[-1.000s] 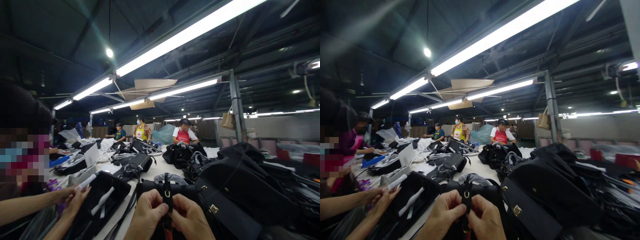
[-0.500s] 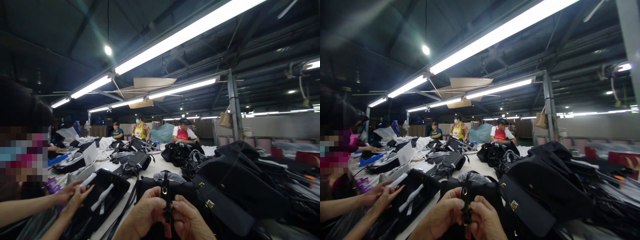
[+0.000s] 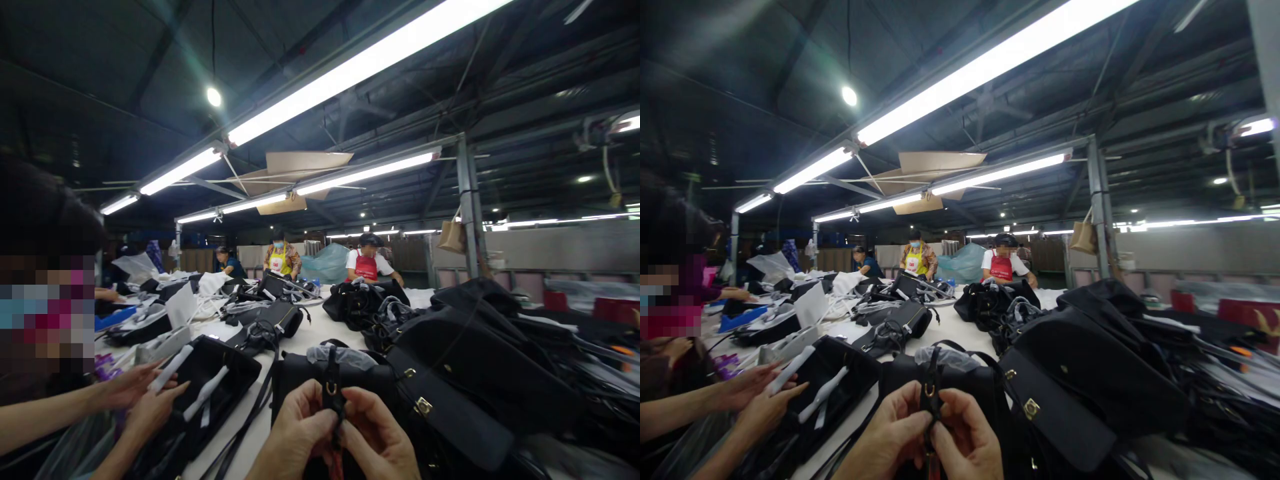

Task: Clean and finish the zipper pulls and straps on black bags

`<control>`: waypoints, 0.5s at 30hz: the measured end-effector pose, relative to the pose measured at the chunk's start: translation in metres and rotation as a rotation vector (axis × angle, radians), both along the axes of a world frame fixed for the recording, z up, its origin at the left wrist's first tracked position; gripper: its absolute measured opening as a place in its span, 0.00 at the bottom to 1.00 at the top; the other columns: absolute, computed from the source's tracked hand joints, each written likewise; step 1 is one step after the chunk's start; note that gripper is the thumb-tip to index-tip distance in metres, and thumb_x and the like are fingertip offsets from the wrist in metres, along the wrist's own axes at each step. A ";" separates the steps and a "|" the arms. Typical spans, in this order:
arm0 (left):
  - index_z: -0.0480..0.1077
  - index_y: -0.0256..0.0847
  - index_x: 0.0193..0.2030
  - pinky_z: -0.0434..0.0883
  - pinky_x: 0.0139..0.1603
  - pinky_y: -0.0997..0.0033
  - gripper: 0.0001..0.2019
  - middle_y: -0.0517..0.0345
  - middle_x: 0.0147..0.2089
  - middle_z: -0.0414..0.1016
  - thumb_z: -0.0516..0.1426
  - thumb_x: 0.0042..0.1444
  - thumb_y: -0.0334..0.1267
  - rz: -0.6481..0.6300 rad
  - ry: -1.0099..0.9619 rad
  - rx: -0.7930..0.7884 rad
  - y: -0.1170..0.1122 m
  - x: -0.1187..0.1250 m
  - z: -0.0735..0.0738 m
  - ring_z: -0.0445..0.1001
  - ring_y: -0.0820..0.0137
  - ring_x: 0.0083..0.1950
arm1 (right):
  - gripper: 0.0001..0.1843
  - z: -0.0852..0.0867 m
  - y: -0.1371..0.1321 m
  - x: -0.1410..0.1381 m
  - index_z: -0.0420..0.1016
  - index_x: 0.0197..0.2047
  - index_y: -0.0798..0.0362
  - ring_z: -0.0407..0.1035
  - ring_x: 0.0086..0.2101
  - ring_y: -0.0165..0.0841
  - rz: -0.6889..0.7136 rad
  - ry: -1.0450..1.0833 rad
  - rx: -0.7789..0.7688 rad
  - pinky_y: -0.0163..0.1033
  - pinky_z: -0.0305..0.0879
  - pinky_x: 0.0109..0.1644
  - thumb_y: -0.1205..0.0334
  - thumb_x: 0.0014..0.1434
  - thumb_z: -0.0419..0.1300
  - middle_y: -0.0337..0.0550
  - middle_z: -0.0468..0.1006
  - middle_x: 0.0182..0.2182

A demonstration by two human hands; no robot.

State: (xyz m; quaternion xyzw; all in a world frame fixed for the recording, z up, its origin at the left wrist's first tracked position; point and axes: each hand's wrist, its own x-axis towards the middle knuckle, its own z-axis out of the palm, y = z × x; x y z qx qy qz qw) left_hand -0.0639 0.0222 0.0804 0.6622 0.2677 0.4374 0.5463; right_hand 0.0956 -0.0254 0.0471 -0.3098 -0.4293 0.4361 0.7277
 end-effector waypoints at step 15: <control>0.70 0.40 0.14 0.69 0.28 0.69 0.17 0.64 0.18 0.71 0.70 0.41 0.44 0.124 -0.019 0.073 0.029 -0.136 -0.008 0.79 0.65 0.30 | 0.27 0.007 0.002 -0.003 0.64 0.42 0.48 0.69 0.20 0.30 -0.004 -0.037 -0.048 0.33 0.64 0.23 0.64 0.40 0.71 0.32 0.75 0.24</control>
